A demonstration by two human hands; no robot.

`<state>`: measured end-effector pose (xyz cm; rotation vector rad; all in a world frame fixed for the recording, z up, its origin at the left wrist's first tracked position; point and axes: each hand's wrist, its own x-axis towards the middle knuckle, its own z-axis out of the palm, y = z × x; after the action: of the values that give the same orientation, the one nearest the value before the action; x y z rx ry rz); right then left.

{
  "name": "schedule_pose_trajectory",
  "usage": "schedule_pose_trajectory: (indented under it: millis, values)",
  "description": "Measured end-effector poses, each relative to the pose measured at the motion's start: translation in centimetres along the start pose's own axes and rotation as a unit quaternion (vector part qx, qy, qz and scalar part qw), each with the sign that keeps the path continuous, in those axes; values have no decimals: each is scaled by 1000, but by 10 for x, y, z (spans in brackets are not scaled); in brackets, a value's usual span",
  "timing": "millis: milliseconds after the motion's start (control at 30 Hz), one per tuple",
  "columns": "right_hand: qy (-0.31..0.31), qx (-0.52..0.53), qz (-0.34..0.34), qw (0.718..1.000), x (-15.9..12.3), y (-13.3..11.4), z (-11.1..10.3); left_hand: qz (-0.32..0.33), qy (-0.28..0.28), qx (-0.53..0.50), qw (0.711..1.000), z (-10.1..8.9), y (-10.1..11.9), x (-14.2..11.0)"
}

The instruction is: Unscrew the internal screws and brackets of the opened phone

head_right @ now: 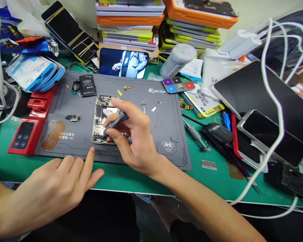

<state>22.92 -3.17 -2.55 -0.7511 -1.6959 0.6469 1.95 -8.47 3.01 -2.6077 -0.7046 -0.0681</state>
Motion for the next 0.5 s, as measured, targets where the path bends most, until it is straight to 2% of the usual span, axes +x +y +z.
schedule_pose_trajectory:
  millis: [100,167,267,500]
  values:
    - [-43,-1,-28,999,-3,2,3,6,-17,-8,1000,6,4,-2]
    - [-63,-9,-39,997,-5,4,4,13,-8,-9,1000,10,3,0]
    - [-68,-20,-28,997,-6,8,5,33,17,6,999,13,1,3]
    - [-66,-18,-16,998,-6,8,7,42,22,19,999,14,2,1]
